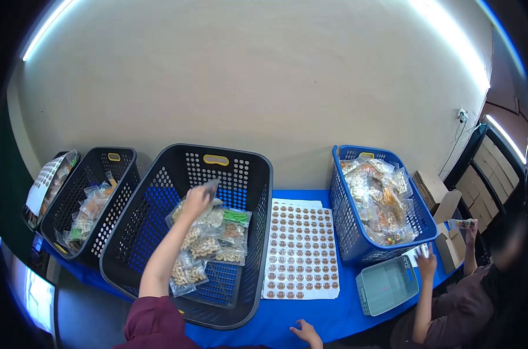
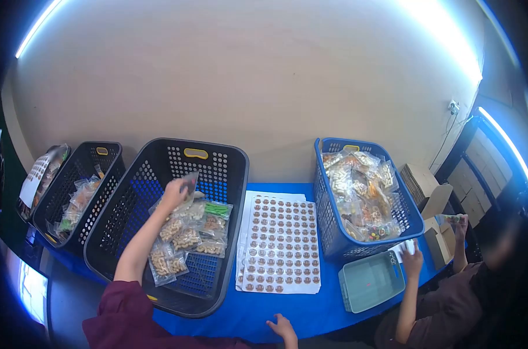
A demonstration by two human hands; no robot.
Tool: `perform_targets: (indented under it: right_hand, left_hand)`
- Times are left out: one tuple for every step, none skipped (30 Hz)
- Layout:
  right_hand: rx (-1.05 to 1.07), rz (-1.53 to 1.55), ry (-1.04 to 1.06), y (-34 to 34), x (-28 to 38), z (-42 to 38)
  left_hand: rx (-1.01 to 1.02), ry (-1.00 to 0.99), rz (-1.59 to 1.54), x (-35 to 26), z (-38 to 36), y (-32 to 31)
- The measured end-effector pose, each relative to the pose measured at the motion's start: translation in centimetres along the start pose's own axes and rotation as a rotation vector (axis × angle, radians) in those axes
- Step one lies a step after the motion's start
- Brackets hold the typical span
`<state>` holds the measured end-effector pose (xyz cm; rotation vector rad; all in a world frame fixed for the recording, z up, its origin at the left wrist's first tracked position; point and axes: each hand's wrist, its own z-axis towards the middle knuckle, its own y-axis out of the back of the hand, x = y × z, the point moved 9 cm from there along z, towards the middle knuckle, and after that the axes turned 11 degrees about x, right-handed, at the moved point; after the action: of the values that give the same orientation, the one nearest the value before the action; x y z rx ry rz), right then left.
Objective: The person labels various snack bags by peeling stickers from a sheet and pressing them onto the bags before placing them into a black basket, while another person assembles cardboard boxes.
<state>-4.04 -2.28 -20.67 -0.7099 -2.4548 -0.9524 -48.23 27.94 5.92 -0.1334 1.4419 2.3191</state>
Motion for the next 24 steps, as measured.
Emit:
perform_targets:
  right_hand:
    - [0.000, -0.002, 0.037, 0.4, 1.1, 0.2]
    - [0.000, -0.004, 0.074, 0.7, 2.0, 0.4]
    - [0.001, -0.005, 0.111, 1.0, 3.0, 0.5]
    - [0.018, 0.050, 0.158, 1.5, 4.5, 0.2]
    - [0.034, 0.108, 0.207, 2.3, 6.3, -0.2]
    - [0.048, 0.166, 0.257, 3.0, 7.9, -0.4]
    - [0.082, 0.268, 0.335, 3.2, 9.1, -0.1]
    - [0.116, 0.369, 0.411, 3.5, 10.0, 0.2]
    - [0.149, 0.469, 0.487, 4.0, 11.0, 0.3]
    - [0.214, 0.597, 0.543, 5.0, 12.6, -0.4]
    - [0.279, 0.723, 0.597, 6.4, 14.6, -2.0]
    - [0.345, 0.848, 0.650, 7.8, 16.6, -3.8]
    - [0.484, 1.057, 0.754, 9.2, 18.8, -6.0]
    - [0.626, 1.266, 0.856, 10.8, 20.9, -8.4]
    - [0.771, 1.474, 0.952, 12.5, 22.3, -10.7]
    - [0.915, 1.615, 1.029, 14.1, 23.0, -12.6]
    - [0.774, 1.516, 0.995, 14.9, 22.0, -12.0]
    - [0.637, 1.414, 0.955, 15.7, 20.7, -11.2]
    - [0.503, 1.308, 0.914, 16.6, 19.5, -10.7]
    - [0.429, 1.246, 0.836, 17.0, 18.3, -10.3]
    - [0.391, 1.212, 0.823, 17.6, 17.3, -10.2]
    - [0.352, 1.180, 0.810, 18.1, 16.2, -10.2]
    - [0.311, 1.148, 0.795, 18.7, 15.1, -10.1]
    - [0.307, 1.195, 0.799, 19.3, 14.5, -10.8]
  left_hand:
    - [-0.075, -0.011, -0.105, -1.1, 0.6, 3.0]
    - [-0.078, 0.008, -0.207, -1.6, 1.7, 4.8]
    - [-0.079, 0.028, -0.307, -2.2, 2.4, 6.3]
    - [-0.082, -0.004, -0.388, -4.2, 2.3, 8.0]
    - [-0.085, -0.037, -0.467, -6.8, 2.3, 9.8]
    - [-0.088, -0.073, -0.546, -9.1, 2.3, 11.3]
    - [-0.048, -0.110, -0.639, -11.0, 1.9, 11.7]
    - [-0.038, -0.173, -0.573, -14.2, 1.0, 13.0]
    - [-0.029, -0.236, -0.507, -17.6, 0.0, 14.4]
    - [0.002, -0.322, -0.437, -20.8, -1.1, 15.1]
    - [0.031, -0.406, -0.367, -23.9, -2.4, 15.4]
    - [0.120, -0.473, -0.339, -27.0, -3.7, 15.3]
    - [0.208, -0.538, -0.311, -29.7, -5.3, 14.8]
    - [0.342, -0.666, -0.213, -32.3, -7.3, 13.4]
    - [0.476, -0.790, -0.115, -34.4, -9.7, 11.7]
    - [0.610, -0.857, -0.132, -36.1, -11.8, 9.9]
    - [0.745, -0.922, -0.151, -37.5, -13.8, 8.4]
    - [0.758, -0.885, -0.195, -38.1, -14.3, 7.9]
    - [0.769, -0.850, -0.238, -38.6, -14.5, 7.5]
    - [0.780, -0.818, -0.279, -39.0, -14.4, 7.1]
    - [0.785, -0.761, -0.282, -39.2, -13.9, 6.9]
    - [0.791, -0.706, -0.284, -39.1, -13.4, 6.8]
    - [0.796, -0.653, -0.286, -38.9, -13.0, 6.6]
    - [0.825, -0.586, -0.309, -38.6, -12.8, 5.9]
